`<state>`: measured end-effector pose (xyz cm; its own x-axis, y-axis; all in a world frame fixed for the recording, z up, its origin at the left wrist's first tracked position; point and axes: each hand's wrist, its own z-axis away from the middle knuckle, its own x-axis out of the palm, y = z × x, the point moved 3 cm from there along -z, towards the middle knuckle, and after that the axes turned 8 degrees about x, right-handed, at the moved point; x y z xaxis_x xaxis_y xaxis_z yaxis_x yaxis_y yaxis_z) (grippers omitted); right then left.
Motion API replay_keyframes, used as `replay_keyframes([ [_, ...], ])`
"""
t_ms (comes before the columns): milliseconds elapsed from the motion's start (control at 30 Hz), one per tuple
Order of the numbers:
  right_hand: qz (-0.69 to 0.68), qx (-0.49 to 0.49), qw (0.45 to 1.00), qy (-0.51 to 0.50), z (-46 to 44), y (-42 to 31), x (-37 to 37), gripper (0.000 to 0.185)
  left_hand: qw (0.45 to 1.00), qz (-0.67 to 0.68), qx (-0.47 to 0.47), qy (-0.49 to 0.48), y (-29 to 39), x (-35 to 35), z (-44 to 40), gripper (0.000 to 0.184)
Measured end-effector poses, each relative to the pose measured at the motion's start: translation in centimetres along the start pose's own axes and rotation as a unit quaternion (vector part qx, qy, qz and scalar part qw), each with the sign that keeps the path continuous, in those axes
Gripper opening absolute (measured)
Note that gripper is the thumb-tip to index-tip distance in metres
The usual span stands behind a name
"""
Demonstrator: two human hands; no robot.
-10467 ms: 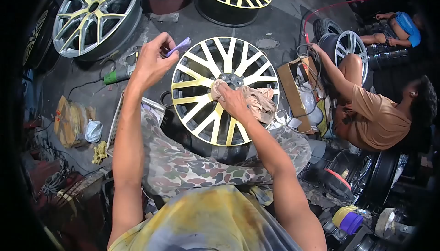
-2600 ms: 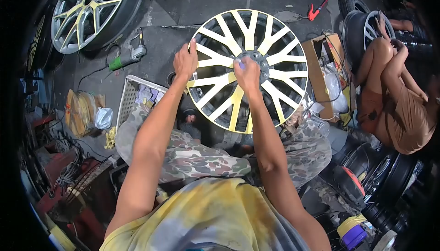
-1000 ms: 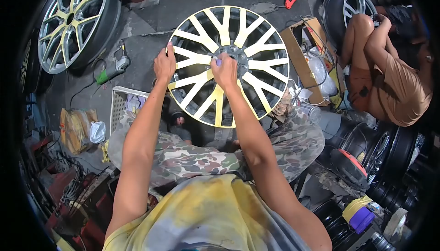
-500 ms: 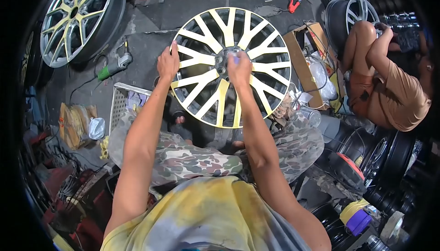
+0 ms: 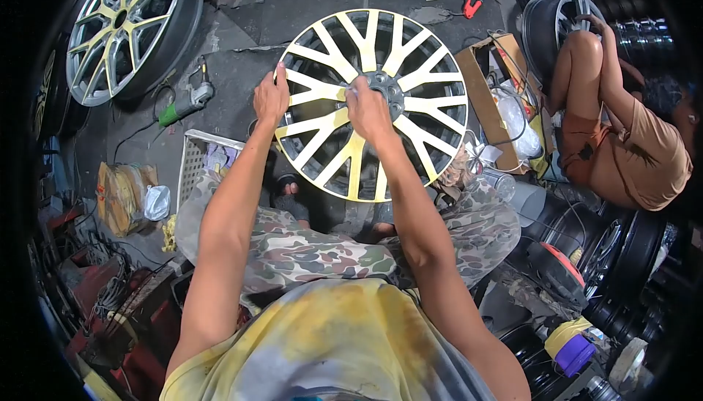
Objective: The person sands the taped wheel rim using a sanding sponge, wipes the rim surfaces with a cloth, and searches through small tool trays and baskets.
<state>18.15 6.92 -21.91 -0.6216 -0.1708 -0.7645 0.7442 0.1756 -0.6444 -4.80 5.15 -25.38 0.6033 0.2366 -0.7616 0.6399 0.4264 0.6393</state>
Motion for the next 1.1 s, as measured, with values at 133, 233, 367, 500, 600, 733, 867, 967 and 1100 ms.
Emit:
replay_keyframes([
  [133,-0.232,0.178,0.955,-0.044,-0.5,1.8,-2.8,0.026,1.0,-0.006,-0.001,0.011,-0.3,0.3,-0.1,0.067],
  [233,-0.255,0.18,0.948,-0.055,0.4,4.4,-4.5,0.028,1.0,0.019,0.003,0.007,-0.5,0.4,-0.4,0.07],
  [367,-0.071,0.125,0.989,-0.04,2.3,6.7,-8.9,0.027,1.0,0.018,0.004,-0.003,-0.7,0.7,-0.5,0.07],
  [500,0.035,0.128,0.991,0.035,5.9,7.4,-14.9,0.031,0.998,0.013,-0.022,-0.051,-0.6,0.3,-0.7,0.071],
  [600,0.067,0.179,0.979,0.066,9.6,7.4,-20.0,0.046,0.986,-0.083,0.01,-0.144,-1.7,-0.8,-3.3,0.067],
  [733,0.021,0.165,0.98,0.11,13.8,10.4,-24.2,0.045,0.952,-0.247,0.177,-0.045,2.2,-4.9,-2.2,0.05],
  [867,0.063,0.111,0.976,0.179,15.6,14.1,-24.8,0.032,0.908,-0.172,0.331,-0.19,8.6,-5.9,4.2,0.042],
  [967,-0.024,0.2,0.966,0.162,16.0,12.9,-24.7,0.029,0.838,-0.136,0.368,-0.379,9.1,-2.8,13.7,0.03],
  [1100,-0.044,0.233,0.955,0.18,16.5,12.1,-24.9,0.031,0.775,-0.247,0.465,-0.35,7.9,-0.2,22.6,0.04],
])
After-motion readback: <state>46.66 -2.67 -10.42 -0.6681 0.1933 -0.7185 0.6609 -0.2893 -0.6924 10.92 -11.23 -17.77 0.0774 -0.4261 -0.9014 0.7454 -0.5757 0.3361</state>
